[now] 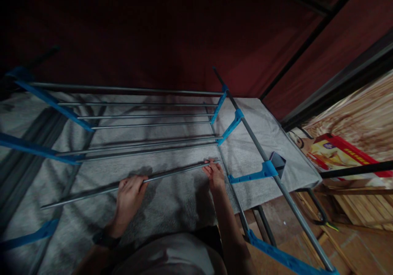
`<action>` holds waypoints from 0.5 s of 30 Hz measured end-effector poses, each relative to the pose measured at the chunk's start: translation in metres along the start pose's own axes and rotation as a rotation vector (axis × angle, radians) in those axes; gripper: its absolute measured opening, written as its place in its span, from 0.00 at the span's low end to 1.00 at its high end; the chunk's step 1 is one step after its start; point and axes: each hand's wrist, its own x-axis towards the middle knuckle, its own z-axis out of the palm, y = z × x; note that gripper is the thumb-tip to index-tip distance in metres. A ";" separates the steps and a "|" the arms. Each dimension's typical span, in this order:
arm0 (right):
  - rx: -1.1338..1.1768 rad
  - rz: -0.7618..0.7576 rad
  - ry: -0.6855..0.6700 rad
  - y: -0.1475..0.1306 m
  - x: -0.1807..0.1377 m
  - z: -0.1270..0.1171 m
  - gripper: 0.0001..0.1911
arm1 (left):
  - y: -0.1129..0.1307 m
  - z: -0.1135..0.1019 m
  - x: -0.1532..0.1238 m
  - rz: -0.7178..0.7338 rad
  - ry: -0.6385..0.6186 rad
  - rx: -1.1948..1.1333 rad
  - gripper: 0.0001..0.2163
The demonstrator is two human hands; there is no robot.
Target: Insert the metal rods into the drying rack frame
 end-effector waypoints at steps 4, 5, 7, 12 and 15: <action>-0.029 -0.022 -0.026 0.001 -0.001 0.000 0.11 | 0.002 -0.002 0.001 -0.013 0.014 0.019 0.09; -0.030 -0.024 -0.028 0.001 -0.002 0.000 0.11 | 0.003 -0.002 0.001 -0.018 0.013 0.021 0.09; -0.029 -0.017 -0.034 0.000 -0.003 0.000 0.11 | 0.005 -0.002 0.000 -0.032 0.012 0.027 0.10; -0.026 -0.008 -0.080 -0.001 -0.007 0.000 0.16 | 0.005 0.001 0.000 -0.064 -0.011 0.027 0.11; -0.005 0.000 -0.086 -0.002 -0.008 -0.001 0.17 | 0.004 0.003 0.001 -0.058 -0.024 0.023 0.12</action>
